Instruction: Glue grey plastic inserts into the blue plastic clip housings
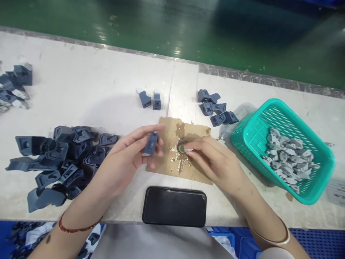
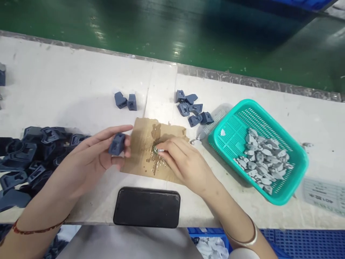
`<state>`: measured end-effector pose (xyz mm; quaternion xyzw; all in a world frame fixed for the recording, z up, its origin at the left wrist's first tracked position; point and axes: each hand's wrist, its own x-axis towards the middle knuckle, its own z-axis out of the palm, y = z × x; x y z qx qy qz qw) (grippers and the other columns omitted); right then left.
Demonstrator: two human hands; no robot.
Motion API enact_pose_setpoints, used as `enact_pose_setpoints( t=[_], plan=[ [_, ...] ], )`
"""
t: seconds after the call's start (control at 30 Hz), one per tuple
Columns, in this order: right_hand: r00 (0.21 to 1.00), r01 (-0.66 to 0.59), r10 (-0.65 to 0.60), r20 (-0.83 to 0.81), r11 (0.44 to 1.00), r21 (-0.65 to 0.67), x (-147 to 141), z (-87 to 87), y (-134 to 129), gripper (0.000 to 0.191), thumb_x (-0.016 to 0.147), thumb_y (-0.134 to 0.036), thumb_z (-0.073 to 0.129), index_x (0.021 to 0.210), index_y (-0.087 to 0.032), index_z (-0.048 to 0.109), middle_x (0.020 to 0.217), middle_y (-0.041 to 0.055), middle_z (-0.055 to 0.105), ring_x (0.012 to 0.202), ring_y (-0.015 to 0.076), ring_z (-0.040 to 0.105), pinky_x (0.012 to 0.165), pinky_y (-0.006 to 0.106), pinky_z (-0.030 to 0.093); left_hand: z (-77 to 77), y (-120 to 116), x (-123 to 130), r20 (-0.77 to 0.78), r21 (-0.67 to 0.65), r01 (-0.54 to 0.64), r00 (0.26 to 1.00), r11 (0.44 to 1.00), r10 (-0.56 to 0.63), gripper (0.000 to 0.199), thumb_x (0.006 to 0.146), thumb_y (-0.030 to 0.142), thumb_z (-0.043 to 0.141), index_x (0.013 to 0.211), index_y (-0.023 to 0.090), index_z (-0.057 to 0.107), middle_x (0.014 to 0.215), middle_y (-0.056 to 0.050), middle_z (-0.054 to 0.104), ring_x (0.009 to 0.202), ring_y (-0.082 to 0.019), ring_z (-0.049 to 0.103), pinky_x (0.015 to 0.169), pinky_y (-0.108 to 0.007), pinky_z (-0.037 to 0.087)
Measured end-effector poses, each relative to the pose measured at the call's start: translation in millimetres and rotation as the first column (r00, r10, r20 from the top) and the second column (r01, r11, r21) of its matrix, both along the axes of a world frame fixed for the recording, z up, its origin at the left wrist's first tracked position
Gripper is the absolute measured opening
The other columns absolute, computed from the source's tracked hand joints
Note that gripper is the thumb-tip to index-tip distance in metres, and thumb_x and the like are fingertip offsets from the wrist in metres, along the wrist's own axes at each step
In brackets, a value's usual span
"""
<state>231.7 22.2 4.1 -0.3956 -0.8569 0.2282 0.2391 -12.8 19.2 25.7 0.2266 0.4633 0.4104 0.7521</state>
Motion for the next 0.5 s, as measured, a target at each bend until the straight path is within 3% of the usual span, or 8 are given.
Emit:
enact_pose_setpoints(
  t=[0.1, 0.2, 0.27, 0.37, 0.5],
  plan=[
    [0.998, -0.014, 0.013, 0.055, 1.000, 0.011, -0.7, -0.3, 0.9, 0.008, 0.102, -0.015, 0.059, 0.107, -0.015, 0.065, 0.097, 0.0090, 0.074, 0.093, 0.0207, 0.072, 0.083, 0.033, 0.057, -0.6, -1.4, 2.4, -0.078, -0.026, 0.058, 0.995, 0.998, -0.060, 0.027, 0.095, 0.033, 0.065, 0.113, 0.019, 0.079, 0.090, -0.004, 0.067, 0.070, -0.011, 0.059, 0.052, -0.017, 0.048],
    [1.000, 0.014, -0.014, 0.005, 0.998, -0.057, 1.0, 1.8, 1.0, 0.009, 0.102, -0.015, 0.059, 0.107, -0.016, 0.067, 0.098, 0.0086, 0.076, 0.093, 0.0201, 0.073, 0.084, 0.033, 0.058, -1.7, -5.3, 6.5, -0.301, 0.089, 0.166, 0.944, 0.982, -0.133, 0.028, 0.093, 0.030, 0.069, 0.120, 0.022, 0.074, 0.094, -0.003, 0.069, 0.081, -0.012, 0.062, 0.062, -0.018, 0.050],
    [0.988, 0.097, -0.116, -0.103, 0.980, -0.176, 3.5, 3.5, -0.3, 0.010, 0.100, -0.015, 0.063, 0.107, -0.019, 0.069, 0.098, 0.0059, 0.077, 0.090, 0.0178, 0.073, 0.081, 0.030, 0.058, -4.0, -8.9, 9.3, -0.438, 0.189, 0.247, 0.887, 0.951, -0.143, 0.023, 0.094, 0.026, 0.067, 0.116, 0.021, 0.072, 0.097, -0.003, 0.072, 0.088, -0.014, 0.065, 0.072, -0.021, 0.054],
    [0.890, 0.203, -0.338, -0.305, 0.894, -0.399, 6.4, 5.0, -3.5, 0.012, 0.096, -0.017, 0.071, 0.105, -0.024, 0.073, 0.091, 0.0005, 0.077, 0.079, 0.0140, 0.072, 0.070, 0.025, 0.058, -11.0, -14.6, 12.2, -0.535, 0.329, 0.348, 0.835, 0.878, -0.131, 0.019, 0.098, 0.025, 0.063, 0.114, 0.021, 0.070, 0.105, -0.004, 0.075, 0.099, -0.016, 0.069, 0.084, -0.024, 0.056],
    [0.764, 0.114, -0.430, -0.480, 0.823, -0.557, 3.8, 5.4, -6.6, 0.019, 0.091, -0.012, 0.075, 0.102, -0.028, 0.078, 0.081, -0.0036, 0.075, 0.070, 0.0094, 0.070, 0.066, 0.019, 0.059, -22.8, -20.5, 12.9, -0.623, 0.470, 0.487, 0.774, 0.736, -0.115, 0.028, 0.099, 0.021, 0.062, 0.126, 0.025, 0.068, 0.117, -0.003, 0.076, 0.090, -0.013, 0.071, 0.068, -0.018, 0.055]
  ],
)
